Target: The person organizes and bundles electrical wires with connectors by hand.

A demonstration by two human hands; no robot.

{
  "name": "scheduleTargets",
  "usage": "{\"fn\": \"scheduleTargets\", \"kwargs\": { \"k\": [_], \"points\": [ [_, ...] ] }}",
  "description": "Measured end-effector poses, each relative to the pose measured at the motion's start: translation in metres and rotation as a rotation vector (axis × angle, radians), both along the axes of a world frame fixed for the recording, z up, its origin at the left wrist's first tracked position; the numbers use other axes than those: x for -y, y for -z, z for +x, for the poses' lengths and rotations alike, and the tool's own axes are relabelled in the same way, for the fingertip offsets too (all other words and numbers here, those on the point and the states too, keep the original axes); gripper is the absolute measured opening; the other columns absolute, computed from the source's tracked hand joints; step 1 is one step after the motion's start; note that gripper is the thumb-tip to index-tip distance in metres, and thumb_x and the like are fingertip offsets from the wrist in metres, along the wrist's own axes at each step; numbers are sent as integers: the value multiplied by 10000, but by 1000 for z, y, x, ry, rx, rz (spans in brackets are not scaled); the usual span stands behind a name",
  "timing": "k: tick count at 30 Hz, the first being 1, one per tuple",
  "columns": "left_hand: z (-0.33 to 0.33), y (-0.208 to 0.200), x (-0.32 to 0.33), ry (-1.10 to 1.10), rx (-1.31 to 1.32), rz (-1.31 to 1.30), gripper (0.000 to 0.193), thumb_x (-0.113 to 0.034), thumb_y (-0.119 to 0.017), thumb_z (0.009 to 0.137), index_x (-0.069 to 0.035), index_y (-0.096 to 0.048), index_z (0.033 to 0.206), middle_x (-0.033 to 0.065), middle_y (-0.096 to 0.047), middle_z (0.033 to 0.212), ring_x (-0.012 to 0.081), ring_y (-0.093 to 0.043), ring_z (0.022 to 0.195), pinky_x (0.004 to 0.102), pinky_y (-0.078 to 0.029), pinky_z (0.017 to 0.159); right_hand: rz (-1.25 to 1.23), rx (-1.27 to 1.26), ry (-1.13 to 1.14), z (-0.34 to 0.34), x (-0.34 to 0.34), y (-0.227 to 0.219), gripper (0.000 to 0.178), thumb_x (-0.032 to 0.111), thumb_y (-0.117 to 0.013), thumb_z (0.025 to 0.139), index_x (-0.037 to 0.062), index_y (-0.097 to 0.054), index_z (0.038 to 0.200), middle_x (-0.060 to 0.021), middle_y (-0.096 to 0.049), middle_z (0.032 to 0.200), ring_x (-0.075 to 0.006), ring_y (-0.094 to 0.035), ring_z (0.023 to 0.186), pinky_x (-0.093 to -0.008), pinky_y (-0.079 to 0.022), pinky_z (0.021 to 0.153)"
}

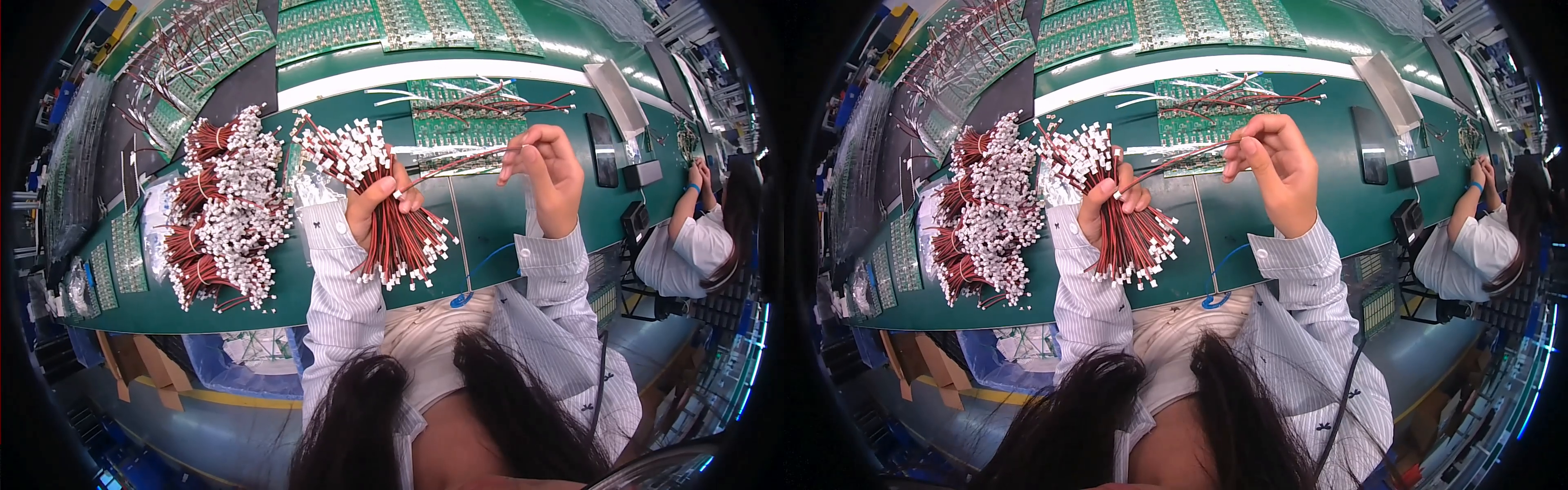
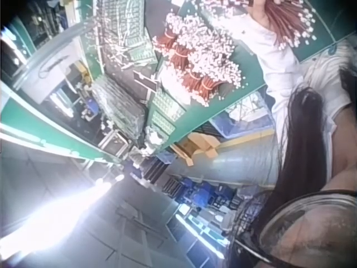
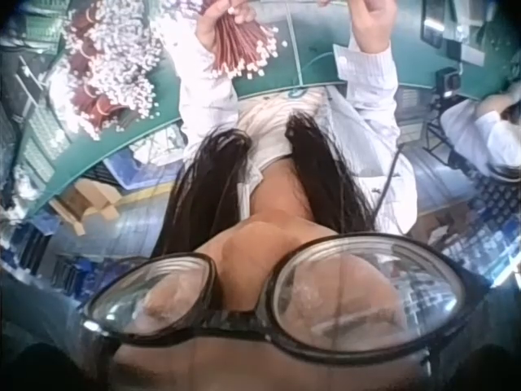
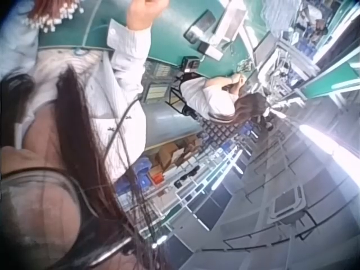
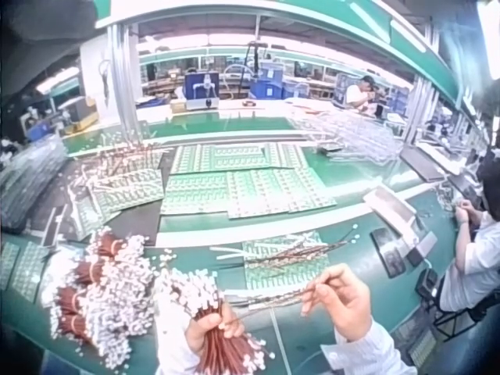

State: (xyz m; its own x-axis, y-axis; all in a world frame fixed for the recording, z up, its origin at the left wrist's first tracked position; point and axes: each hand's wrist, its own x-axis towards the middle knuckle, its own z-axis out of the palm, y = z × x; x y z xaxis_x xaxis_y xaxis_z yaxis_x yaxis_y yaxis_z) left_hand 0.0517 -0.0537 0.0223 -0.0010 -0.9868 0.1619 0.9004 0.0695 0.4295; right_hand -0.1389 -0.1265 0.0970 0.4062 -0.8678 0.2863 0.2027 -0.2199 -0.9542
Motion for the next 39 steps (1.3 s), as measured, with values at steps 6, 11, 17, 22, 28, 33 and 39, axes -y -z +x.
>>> {"fn": "scheduleTargets", "kwargs": {
  "k": [6,11,17,22,28,33,39],
  "points": [
    [-2,-4,-1,9,58,32,386,-76,-548,753,-69,-349,1083,78,-463,730,159,-481,594,324,-391,600,-31,21,13,0,1,1,115,44,-454,846,-28,-424,931,-120,-522,819,-143,-543,640,-270,-480,567],
    [-4,-3,-1,16,158,-28,435,-171,-536,779,-70,-319,1143,44,-418,740,125,-444,579,285,-361,579,-57,5,67,0,4,3,116,36,-451,845,-34,-426,934,-121,-520,825,-141,-540,641,-261,-478,569],
    [-3,-3,-1,68,85,22,371,-46,-550,748,-51,-353,1061,97,-485,797,167,-503,615,344,-419,628,-91,2,80,-3,8,2,117,51,-462,845,-32,-429,920,-99,-525,790,-129,-536,640,-244,-469,562],
    [-3,-2,-1,69,77,45,345,-42,-532,762,-59,-355,1058,100,-486,786,160,-496,618,338,-417,624,-46,-6,72,0,12,-3,110,65,-467,847,-24,-431,901,-79,-522,750,-116,-528,631,-241,-464,555],
    [-1,1,2,31,55,90,265,-65,-497,786,-55,-369,1018,84,-469,715,145,-468,599,317,-402,607,89,-109,-238,-15,27,-6,91,50,-497,824,-16,-442,854,-64,-510,726,-111,-522,621,-246,-464,552],
    [3,3,3,7,-15,88,211,-75,-487,786,-44,-384,967,68,-454,668,131,-453,596,296,-389,594,42,-377,-438,-32,30,-11,100,-4,-549,754,-9,-478,825,-55,-517,738,-124,-553,669,-258,-484,587],
    [0,2,3,-10,52,118,211,-78,-492,779,-37,-389,959,65,-452,643,128,-457,569,290,-393,557,-195,-769,-466,-28,17,-7,158,-32,-578,703,0,-525,848,-67,-548,740,-131,-576,673,-262,-513,579]
  ]
}}
